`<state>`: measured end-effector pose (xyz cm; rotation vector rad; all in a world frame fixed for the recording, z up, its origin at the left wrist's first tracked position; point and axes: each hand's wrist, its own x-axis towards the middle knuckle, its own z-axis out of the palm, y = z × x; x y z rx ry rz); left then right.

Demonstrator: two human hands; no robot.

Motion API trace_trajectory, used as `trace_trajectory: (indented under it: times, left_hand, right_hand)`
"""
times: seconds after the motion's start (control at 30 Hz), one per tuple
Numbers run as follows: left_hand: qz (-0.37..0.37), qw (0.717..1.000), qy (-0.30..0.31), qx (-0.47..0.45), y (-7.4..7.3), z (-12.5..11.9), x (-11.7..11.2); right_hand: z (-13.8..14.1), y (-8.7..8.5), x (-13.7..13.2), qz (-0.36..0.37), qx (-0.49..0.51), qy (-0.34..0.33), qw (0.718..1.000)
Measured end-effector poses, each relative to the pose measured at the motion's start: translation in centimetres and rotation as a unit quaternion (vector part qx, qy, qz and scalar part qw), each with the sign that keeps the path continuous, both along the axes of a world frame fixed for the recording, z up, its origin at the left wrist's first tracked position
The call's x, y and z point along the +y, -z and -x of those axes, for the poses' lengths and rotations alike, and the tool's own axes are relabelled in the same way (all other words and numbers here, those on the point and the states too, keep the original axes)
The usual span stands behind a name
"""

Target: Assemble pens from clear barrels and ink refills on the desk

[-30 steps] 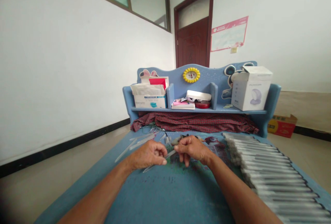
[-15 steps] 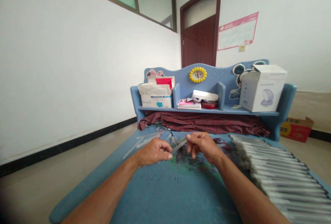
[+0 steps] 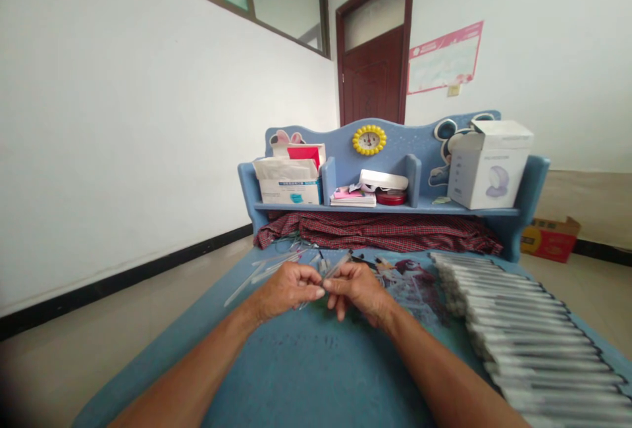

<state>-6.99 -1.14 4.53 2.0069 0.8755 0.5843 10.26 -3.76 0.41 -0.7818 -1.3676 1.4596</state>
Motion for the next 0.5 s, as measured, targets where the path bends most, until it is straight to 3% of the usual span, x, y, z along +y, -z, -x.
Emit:
trace_trajectory:
  times: [0.27, 0.37, 0.5]
  left_hand:
    - [-0.015, 1.000, -0.016, -0.001, -0.2, -0.1, 0.1]
    - [-0.051, 0.995, -0.081, -0.018, -0.5, 0.4, 0.7]
    - [-0.137, 0.966, -0.219, -0.006, -0.3, 1.5, 2.4]
  right_hand:
    - [-0.1, -0.6, 0.0, 0.000, 0.024, 0.024, 0.999]
    - [-1.1, -0.7, 0.4, 0.005, 0.046, 0.067, 0.997]
    - [-2.8, -0.6, 1.1, 0.021, 0.073, 0.151, 0.986]
